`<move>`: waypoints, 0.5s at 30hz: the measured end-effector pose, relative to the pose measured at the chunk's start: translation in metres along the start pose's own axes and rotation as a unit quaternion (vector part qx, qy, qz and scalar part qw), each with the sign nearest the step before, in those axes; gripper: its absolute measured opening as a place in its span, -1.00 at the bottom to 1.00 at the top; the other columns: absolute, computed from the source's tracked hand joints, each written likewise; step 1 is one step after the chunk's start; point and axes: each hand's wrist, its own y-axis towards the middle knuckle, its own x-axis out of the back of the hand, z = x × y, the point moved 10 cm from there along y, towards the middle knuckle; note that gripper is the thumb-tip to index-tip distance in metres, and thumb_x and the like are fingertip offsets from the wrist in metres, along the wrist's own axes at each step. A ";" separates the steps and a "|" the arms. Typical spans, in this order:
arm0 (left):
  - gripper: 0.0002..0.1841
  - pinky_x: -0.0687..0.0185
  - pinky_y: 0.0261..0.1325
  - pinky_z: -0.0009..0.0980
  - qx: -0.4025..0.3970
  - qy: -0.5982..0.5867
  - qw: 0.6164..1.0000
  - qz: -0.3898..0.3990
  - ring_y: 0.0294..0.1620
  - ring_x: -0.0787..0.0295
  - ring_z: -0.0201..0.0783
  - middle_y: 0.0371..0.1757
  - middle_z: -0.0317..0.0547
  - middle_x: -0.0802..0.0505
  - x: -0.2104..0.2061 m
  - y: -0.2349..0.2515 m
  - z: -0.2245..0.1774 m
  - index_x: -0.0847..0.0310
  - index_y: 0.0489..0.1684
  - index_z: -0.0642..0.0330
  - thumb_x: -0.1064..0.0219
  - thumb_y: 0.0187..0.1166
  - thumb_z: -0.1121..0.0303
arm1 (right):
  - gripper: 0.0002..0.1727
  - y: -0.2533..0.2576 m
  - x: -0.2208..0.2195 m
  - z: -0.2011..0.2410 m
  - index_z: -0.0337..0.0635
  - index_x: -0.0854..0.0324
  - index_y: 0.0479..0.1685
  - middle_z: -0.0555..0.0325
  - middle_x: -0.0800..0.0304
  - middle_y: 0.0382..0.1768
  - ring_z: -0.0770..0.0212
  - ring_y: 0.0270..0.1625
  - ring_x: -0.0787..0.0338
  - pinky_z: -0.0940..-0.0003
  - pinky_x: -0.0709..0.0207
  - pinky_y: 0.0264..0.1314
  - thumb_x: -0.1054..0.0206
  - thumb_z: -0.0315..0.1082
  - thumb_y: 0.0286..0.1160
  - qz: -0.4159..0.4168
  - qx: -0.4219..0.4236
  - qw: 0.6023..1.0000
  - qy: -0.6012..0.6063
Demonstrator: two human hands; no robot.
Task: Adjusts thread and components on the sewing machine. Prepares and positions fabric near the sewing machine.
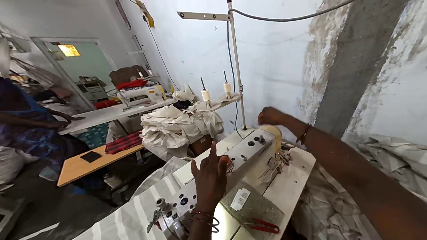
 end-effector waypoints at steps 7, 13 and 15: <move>-0.28 0.14 0.66 0.54 0.007 0.012 1.000 0.003 0.37 -0.73 0.23 0.18 0.03 -0.90 -0.001 -0.001 -0.001 -0.27 0.79 0.18 0.34 0.86 -0.11 | -0.64 -0.053 0.195 -0.020 -0.30 -0.75 0.16 -0.38 -0.75 0.24 -0.44 0.39 -0.67 -0.51 -0.44 0.26 -0.13 -0.29 0.68 -0.335 -0.167 0.923 -0.093; -0.52 0.14 0.64 0.55 -0.033 0.065 0.996 0.041 0.56 -0.59 0.11 0.39 -0.15 -0.81 -0.013 -0.002 -0.003 -0.77 0.37 -0.16 -0.24 0.62 -0.12 | -0.63 -0.059 0.203 -0.002 -0.39 -0.70 0.16 -0.31 -0.74 0.22 -0.29 0.38 -0.69 -0.31 -0.47 0.37 -0.11 -0.28 0.74 -0.377 -0.132 0.915 -0.064; -0.63 0.27 0.66 0.57 -0.075 0.116 0.989 0.044 0.74 -0.34 0.18 0.61 -0.17 -0.66 -0.020 -0.003 -0.009 -0.88 0.18 -0.36 -0.38 0.49 -0.14 | -0.63 -0.062 0.184 -0.016 -0.36 -0.64 0.22 -0.16 -0.80 0.18 -0.04 0.23 -0.82 -0.05 -0.62 0.34 -0.08 -0.25 0.80 -0.387 -0.135 0.907 0.099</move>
